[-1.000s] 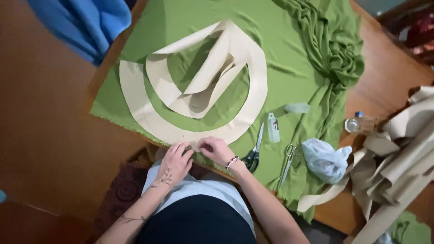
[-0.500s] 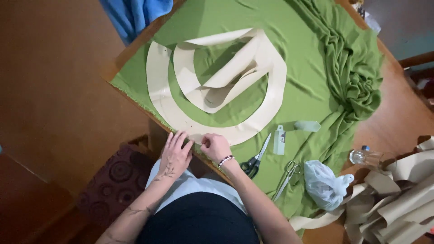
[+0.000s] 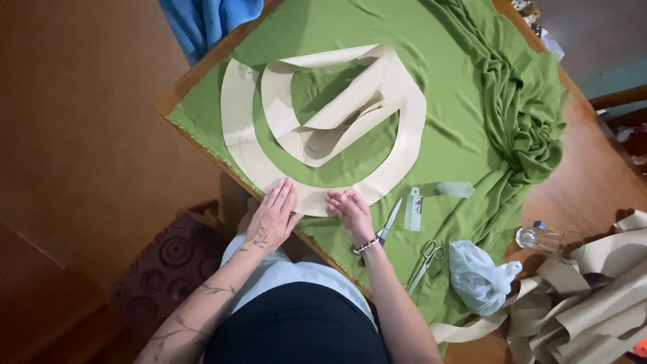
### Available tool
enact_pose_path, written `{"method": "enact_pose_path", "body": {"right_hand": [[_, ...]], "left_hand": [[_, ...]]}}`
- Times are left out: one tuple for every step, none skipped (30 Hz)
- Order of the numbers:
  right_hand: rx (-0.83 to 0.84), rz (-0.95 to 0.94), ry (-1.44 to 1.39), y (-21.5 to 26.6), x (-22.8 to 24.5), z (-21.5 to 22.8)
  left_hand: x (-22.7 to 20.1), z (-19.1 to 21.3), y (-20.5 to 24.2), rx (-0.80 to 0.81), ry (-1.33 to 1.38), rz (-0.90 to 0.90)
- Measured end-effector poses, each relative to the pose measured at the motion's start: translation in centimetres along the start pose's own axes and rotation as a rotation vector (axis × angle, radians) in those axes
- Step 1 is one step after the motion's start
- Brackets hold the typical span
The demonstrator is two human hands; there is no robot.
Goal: Pinning a paper pattern onto green fabric on a wooden table to prepare for cutting.
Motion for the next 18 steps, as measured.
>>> {"method": "enact_pose_path", "body": {"right_hand": [[0.001,0.006,-0.001,-0.2,-0.2,0.6],[-0.014,0.018,0.043,-0.2,-0.5,1.3],[-0.028,0.03,0.086,-0.2,-0.8,2.1],[-0.028,0.029,0.086,-0.4,-1.1,2.6],[0.007,0.055,0.138,-0.6,-1.1,2.8],[0.043,0.083,0.187,-0.9,-1.2,2.9],[0.042,0.084,0.185,-0.8,-1.4,2.9],[0.073,0.106,0.196,-0.7,-1.3,2.7],[0.104,0.127,0.207,-0.6,-1.2,2.6],[0.108,0.125,0.207,-0.7,-1.1,2.4],[0.117,0.137,0.238,-0.7,-1.0,2.2],[0.123,0.144,0.268,-0.4,-1.1,2.1],[0.125,0.137,0.268,0.0,-1.0,1.7],[0.107,0.128,0.291,0.2,-0.8,1.4],[0.089,0.119,0.315,0.3,-0.5,1.1],[0.092,0.118,0.316,0.4,-0.5,1.0],[0.107,0.138,0.335,0.5,-0.4,0.8],[0.121,0.156,0.353,0.7,-0.3,0.6]], "left_hand": [[0.2,-0.4,0.1,-0.004,0.0,-0.004],[0.2,-0.8,0.4,-0.003,-0.036,-0.012],[0.2,-1.2,0.8,-0.001,-0.073,-0.02],[0.2,-1.4,1.0,0.0,-0.073,-0.019],[0.1,-1.6,1.1,-0.006,-0.08,-0.021],[0.2,-1.7,1.2,-0.013,-0.089,-0.027],[0.4,-1.4,1.1,-0.013,-0.09,-0.029],[0.4,-1.2,1.0,-0.013,-0.071,-0.03],[0.5,-1.0,0.9,-0.013,-0.053,-0.031],[0.6,-1.2,0.7,-0.013,-0.056,-0.028],[1.0,-1.4,0.6,-0.013,-0.022,-0.009],[1.2,-1.5,0.8,-0.008,0.015,0.012],[1.2,-1.8,1.1,-0.004,0.013,0.017],[1.6,-2.2,1.0,0.005,0.071,0.05],[2.0,-2.6,1.0,0.013,0.129,0.084],[1.9,-3.0,0.9,0.012,0.127,0.086],[2.0,-3.1,0.8,-0.013,0.119,0.111],[2.1,-3.2,0.7,-0.037,0.112,0.135]]}}
Point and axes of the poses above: each hand's wrist, its own y-axis away from the middle knuckle, its own z-axis out of the back of the hand, x = y × z, the point moved 9 cm from there along -y, towards the middle knuckle, and after that the axes turned 13 degrees about -y, right-handed, at the moved point
